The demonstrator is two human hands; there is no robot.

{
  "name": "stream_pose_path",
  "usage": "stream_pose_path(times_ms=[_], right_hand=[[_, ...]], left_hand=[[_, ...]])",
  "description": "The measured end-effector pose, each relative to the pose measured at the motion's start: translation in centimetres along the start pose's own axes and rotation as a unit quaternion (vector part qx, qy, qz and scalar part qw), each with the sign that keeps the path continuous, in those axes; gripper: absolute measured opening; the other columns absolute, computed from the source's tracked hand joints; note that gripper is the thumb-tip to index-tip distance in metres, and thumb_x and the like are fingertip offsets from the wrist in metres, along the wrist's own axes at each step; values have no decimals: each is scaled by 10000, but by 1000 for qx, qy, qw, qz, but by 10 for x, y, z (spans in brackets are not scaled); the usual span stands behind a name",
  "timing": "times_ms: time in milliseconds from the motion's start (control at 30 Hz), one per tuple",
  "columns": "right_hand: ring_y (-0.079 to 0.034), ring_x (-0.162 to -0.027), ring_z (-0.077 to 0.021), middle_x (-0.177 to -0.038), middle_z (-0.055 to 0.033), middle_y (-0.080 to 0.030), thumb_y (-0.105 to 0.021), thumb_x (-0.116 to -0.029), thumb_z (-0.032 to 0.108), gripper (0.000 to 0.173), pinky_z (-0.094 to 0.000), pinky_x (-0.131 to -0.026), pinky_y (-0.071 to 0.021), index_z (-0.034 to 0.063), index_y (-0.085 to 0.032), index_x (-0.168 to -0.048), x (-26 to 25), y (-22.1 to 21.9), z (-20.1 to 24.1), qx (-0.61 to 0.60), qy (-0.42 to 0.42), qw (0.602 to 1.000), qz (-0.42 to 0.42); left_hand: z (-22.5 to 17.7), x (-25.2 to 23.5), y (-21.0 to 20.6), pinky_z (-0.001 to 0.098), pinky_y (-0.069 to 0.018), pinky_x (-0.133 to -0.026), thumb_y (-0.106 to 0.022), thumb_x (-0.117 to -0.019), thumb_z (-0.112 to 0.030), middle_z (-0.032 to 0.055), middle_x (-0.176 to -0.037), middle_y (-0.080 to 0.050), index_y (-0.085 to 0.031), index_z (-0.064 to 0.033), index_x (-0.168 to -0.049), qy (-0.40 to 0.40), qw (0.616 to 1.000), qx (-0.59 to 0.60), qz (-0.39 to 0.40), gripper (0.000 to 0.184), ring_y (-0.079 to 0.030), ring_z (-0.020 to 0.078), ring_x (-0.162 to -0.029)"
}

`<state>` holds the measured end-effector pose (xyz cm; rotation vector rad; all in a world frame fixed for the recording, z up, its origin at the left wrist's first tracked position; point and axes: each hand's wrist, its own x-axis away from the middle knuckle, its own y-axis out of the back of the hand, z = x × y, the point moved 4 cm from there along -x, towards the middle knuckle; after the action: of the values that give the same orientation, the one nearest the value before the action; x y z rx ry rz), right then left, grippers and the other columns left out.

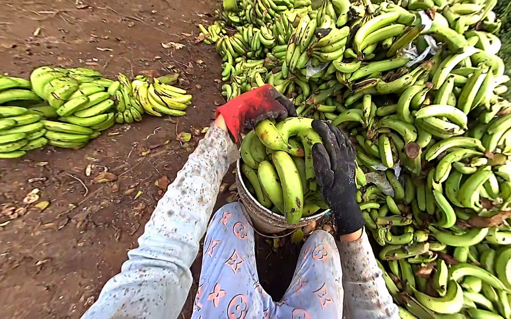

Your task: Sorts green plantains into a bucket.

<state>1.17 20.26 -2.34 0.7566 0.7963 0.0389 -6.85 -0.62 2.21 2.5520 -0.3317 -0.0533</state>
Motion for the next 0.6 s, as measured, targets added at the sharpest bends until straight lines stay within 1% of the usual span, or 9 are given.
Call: stream_pose_path(times_ms=[100,167,233,300,367,433,500,533,600], right_hand=[[-343,-1525,-296,-1632,-101,-403,-324,-1105,371,524,-579,-1244,-227,181,-426,-1582,3,5,-1,11,-17,999,41],[-286,-1554,-282,-1677,-91,-322,-369,-1103,340,531,-557,-1254,-224,172,-376,-1606,8,15,3,-15,-12,998,65],[-276,-1557,-225,-1691,-51,-292,-409,-1101,287,514,-490,-1266,-267,152,-388,-1597,18,30,1,-92,2,995,23],[-374,-1506,-202,-1627,-62,-407,-415,-1081,240,478,-450,-1241,-340,87,-483,-1529,29,43,-18,-154,-25,982,-104],[-458,-1442,-209,-1552,-101,-490,-410,-1079,220,453,-412,-1198,-394,37,-517,-1479,61,44,-60,-168,-110,948,-246],[-480,-1419,-245,-1543,-177,-475,-389,-1088,170,443,-392,-1173,-420,-19,-492,-1476,110,24,-107,-141,-234,919,-284],[-510,-1382,-286,-1529,-253,-463,-374,-1098,123,444,-389,-1120,-453,-79,-447,-1487,151,-20,-138,-145,-370,900,-178],[-531,-1342,-264,-1522,-237,-461,-350,-1116,154,457,-382,-1081,-485,-46,-391,-1525,168,-48,-147,-196,-446,867,-106],[-428,-1435,-309,-1589,-273,-356,-351,-1109,89,490,-414,-1154,-409,-66,-278,-1568,194,-97,-148,-213,-500,837,63]], left_hand=[[16,2,-9,323,-473,-998,-476,-1056,-109,81,-1264,-658,-667,-75,-1284,-7,1000,-24,-9,299,-606,112,-1117],[14,5,-5,459,-410,-1127,-438,-1106,-242,134,-1405,-609,-613,-105,-1392,-1,993,-114,-17,363,-569,226,-1305],[-4,10,5,592,-384,-1121,-389,-1116,-351,179,-1423,-597,-570,-118,-1448,-37,979,-197,-44,445,-556,328,-1339],[-33,21,8,461,-393,-1149,-384,-1110,-377,94,-1461,-584,-556,-153,-1472,-113,974,-185,-67,460,-545,205,-1353],[-51,26,-2,362,-417,-1139,-420,-1093,-394,11,-1450,-597,-605,-204,-1428,-182,966,-170,-64,427,-547,101,-1335],[-51,21,-28,467,-404,-1154,-434,-1064,-520,1,-1527,-523,-626,-303,-1411,-181,956,-233,-5,452,-501,170,-1395],[-39,13,-52,595,-382,-1131,-387,-1015,-678,-19,-1579,-484,-609,-396,-1418,-112,950,-287,54,540,-488,231,-1424],[-37,12,-54,606,-385,-1129,-383,-1007,-696,-21,-1569,-498,-610,-393,-1418,-98,950,-288,63,559,-496,233,-1419],[-35,12,-56,616,-370,-1136,-373,-1011,-693,-32,-1554,-513,-613,-380,-1418,-93,953,-281,70,567,-494,217,-1420]])
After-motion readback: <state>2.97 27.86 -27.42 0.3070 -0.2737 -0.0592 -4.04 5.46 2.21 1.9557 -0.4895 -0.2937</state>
